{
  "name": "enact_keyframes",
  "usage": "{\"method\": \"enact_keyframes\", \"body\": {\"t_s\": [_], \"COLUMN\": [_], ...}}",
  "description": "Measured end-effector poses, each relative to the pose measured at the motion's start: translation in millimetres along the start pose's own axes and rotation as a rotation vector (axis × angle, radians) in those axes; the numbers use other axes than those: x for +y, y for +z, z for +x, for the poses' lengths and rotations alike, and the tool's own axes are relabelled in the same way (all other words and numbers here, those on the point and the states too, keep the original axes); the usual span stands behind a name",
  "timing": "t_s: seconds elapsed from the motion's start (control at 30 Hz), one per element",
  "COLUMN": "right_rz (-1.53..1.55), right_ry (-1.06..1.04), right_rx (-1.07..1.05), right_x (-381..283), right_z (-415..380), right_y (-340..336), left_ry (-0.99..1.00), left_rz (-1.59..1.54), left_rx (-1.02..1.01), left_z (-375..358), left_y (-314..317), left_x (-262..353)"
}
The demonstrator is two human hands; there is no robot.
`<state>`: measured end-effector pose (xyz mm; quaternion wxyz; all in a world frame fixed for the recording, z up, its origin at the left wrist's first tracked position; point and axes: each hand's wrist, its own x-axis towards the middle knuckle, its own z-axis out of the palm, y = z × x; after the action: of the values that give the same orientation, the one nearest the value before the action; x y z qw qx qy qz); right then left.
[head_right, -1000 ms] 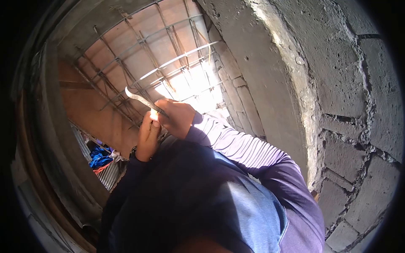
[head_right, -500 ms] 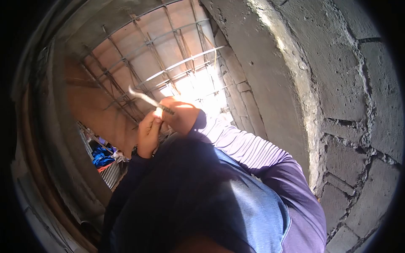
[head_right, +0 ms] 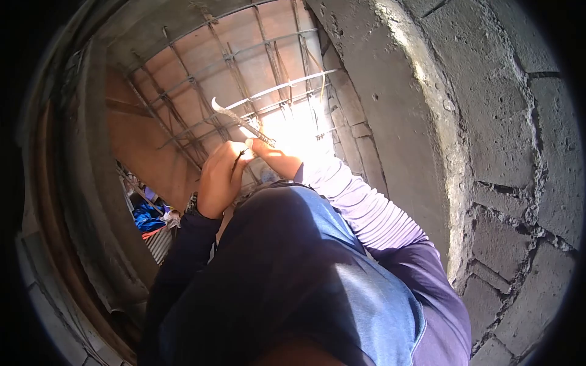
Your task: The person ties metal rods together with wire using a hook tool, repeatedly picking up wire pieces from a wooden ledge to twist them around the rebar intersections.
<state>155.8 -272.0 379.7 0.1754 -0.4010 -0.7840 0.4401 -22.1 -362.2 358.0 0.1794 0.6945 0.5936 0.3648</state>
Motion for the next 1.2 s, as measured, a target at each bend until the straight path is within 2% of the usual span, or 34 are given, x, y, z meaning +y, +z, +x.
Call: {"method": "enact_keyframes", "body": {"t_s": [0.03,0.1,0.17,0.2,0.23,0.3,0.33,0.4,0.47,0.5,0.53,0.63,0.7,0.73,0.8,0.83,0.87,0.93,0.97,1.07,1.13,1.17,1.2], "right_rz": [0.112,0.233,0.497,0.501,0.773,1.307,1.439,1.549,1.521,1.49,1.577,1.697,1.655,1.667,1.002,0.867,0.725,0.47,0.471,0.462,0.405,0.149,0.153], "right_ry": [0.004,0.017,0.466,0.481,0.542,0.613,0.625,0.704,0.71,0.698,0.795,0.824,0.854,0.871,0.785,0.778,0.761,0.525,0.534,0.633,1.003,1.13,1.134], "right_rx": [-0.04,-0.082,-0.4,-0.407,-0.396,-0.395,-0.323,-0.199,-0.162,-0.119,-0.021,-0.017,-0.156,-0.148,-0.111,0.01,0.123,0.41,0.407,0.363,0.21,0.172,0.169], "right_x": [4,11,18,26,37,77,76,101,146,166,176,237,277,298,348,393,448,545,562,572,565,581,586], "right_z": [-1,2,6,3,0,-18,-27,-21,1,9,20,31,38,42,56,61,66,76,89,129,158,169,172], "right_y": [0,-3,-14,-13,-9,18,25,43,53,59,62,77,86,91,104,129,163,215,219,212,200,209,215], "left_ry": [-0.063,-0.131,-0.21,-0.282,-0.348,-0.35,-0.342,-0.421,-0.542,-0.529,-0.545,-0.626,-0.648,-0.663,-0.544,-0.608,-0.892,-0.998,-1.006,-1.068,-1.097,-1.119,-1.124], "left_rz": [-0.144,-0.204,-0.272,-0.391,-0.508,-0.635,-0.754,-0.745,-0.713,-0.691,-0.692,-0.608,-0.628,-0.628,-0.439,-0.445,-0.694,-0.752,-0.752,-0.813,-0.698,-0.703,-0.699], "left_rx": [0.037,0.036,0.031,-0.003,-0.031,-0.002,0.033,-0.001,-0.074,-0.106,-0.117,-0.197,-0.253,-0.269,-0.196,-0.143,-0.095,-0.036,-0.041,0.06,-0.016,-0.007,-0.009], "left_z": [0,-6,-12,-13,-10,-6,-4,6,16,16,13,4,0,-3,-8,-6,-6,-1,2,8,13,15,17], "left_y": [3,20,29,30,35,59,71,92,116,134,148,187,213,227,258,273,287,316,331,371,388,395,401], "left_x": [1,1,1,2,0,0,-3,-24,-52,-73,-86,-119,-140,-153,-181,-193,-206,-232,-244,-280,-305,-313,-320]}}
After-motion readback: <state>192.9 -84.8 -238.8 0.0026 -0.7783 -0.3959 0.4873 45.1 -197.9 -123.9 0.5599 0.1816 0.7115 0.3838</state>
